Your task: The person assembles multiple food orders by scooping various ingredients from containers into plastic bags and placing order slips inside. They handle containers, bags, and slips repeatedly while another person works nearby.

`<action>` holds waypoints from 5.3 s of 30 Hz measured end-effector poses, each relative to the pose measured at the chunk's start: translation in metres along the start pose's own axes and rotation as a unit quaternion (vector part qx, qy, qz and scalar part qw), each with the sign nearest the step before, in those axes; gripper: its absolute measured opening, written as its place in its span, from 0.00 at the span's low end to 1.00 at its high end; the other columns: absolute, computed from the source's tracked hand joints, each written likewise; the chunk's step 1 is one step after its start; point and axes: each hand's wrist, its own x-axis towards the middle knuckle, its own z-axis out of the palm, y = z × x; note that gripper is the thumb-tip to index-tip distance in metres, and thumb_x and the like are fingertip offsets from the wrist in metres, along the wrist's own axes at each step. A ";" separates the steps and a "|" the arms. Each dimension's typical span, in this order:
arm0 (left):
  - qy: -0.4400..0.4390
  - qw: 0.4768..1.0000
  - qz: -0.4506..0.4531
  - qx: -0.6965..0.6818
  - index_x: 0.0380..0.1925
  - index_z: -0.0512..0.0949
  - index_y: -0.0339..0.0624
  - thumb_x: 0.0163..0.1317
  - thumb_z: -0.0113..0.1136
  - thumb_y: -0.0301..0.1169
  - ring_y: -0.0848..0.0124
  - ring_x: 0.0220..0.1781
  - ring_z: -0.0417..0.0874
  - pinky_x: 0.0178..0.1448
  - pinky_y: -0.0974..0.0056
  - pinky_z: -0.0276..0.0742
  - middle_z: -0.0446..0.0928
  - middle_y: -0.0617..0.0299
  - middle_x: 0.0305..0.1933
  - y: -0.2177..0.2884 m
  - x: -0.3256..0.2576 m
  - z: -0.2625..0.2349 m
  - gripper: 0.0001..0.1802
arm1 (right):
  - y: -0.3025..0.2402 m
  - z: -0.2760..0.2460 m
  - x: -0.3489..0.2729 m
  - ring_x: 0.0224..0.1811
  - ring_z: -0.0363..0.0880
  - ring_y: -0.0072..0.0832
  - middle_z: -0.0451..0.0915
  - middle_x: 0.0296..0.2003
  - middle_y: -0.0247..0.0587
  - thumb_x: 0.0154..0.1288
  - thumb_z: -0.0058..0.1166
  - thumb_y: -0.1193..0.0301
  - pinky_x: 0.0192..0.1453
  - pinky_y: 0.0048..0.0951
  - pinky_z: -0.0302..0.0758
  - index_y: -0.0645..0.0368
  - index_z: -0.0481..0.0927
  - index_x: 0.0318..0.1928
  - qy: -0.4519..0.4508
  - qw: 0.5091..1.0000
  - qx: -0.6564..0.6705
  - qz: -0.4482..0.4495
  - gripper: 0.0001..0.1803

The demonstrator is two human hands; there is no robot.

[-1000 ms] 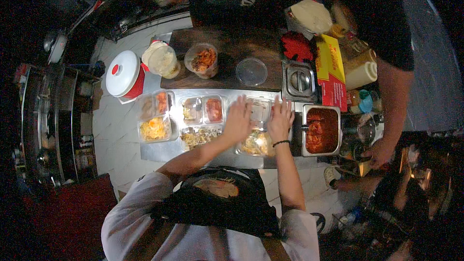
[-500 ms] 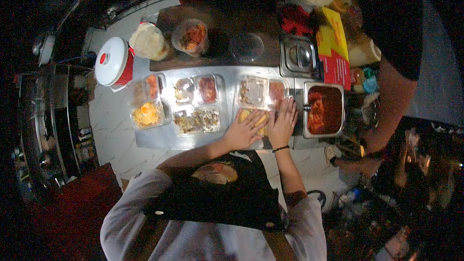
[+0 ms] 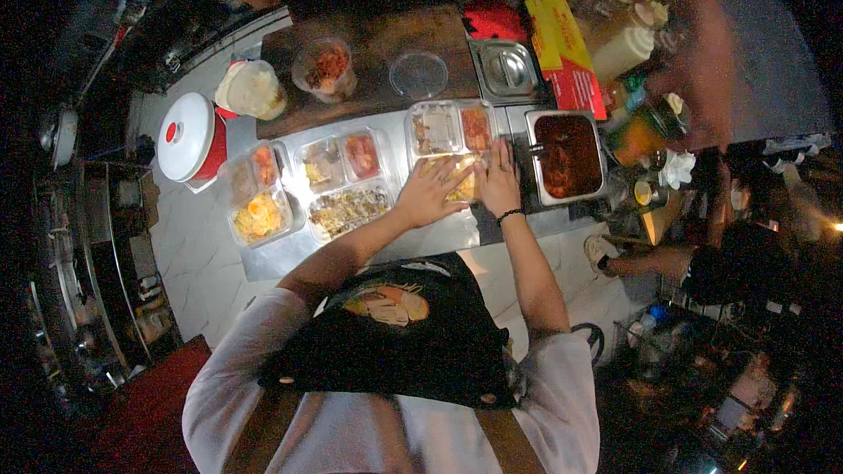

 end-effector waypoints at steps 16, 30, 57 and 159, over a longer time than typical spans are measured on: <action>0.125 0.945 -0.125 -0.274 0.65 0.53 0.43 0.59 0.54 0.46 0.50 0.71 0.51 0.71 0.51 0.51 0.48 0.49 0.70 0.002 -0.123 -0.062 0.38 | -0.171 -0.003 0.177 0.72 0.38 0.52 0.40 0.69 0.59 0.32 0.57 0.28 0.69 0.57 0.45 0.51 0.42 0.70 -0.088 0.984 -0.156 0.021 0.70; 0.372 0.721 -0.326 -0.485 0.58 0.61 0.42 0.59 0.58 0.27 0.71 0.48 0.74 0.49 0.66 0.71 0.71 0.57 0.50 -0.056 -0.207 -0.133 0.28 | -0.199 -0.012 0.053 0.68 0.50 0.46 0.50 0.65 0.50 0.48 0.66 0.64 0.69 0.48 0.53 0.45 0.49 0.65 0.022 0.655 0.732 -0.186 0.48; 0.234 0.838 -0.261 -0.417 0.56 0.63 0.42 0.57 0.60 0.32 0.61 0.61 0.67 0.58 0.58 0.67 0.65 0.56 0.60 -0.115 -0.191 -0.108 0.28 | -0.237 0.047 -0.077 0.67 0.45 0.59 0.45 0.64 0.66 0.39 0.69 0.48 0.68 0.52 0.49 0.61 0.63 0.56 0.135 0.975 0.109 -0.137 0.48; 0.361 0.820 -0.350 -0.274 0.53 0.66 0.39 0.55 0.58 0.28 0.59 0.52 0.72 0.52 0.59 0.69 0.70 0.52 0.50 -0.086 -0.237 -0.106 0.24 | -0.233 -0.190 0.086 0.54 0.73 0.36 0.74 0.50 0.50 0.36 0.72 0.57 0.57 0.37 0.68 0.57 0.63 0.59 -0.129 0.981 -0.037 -0.141 0.48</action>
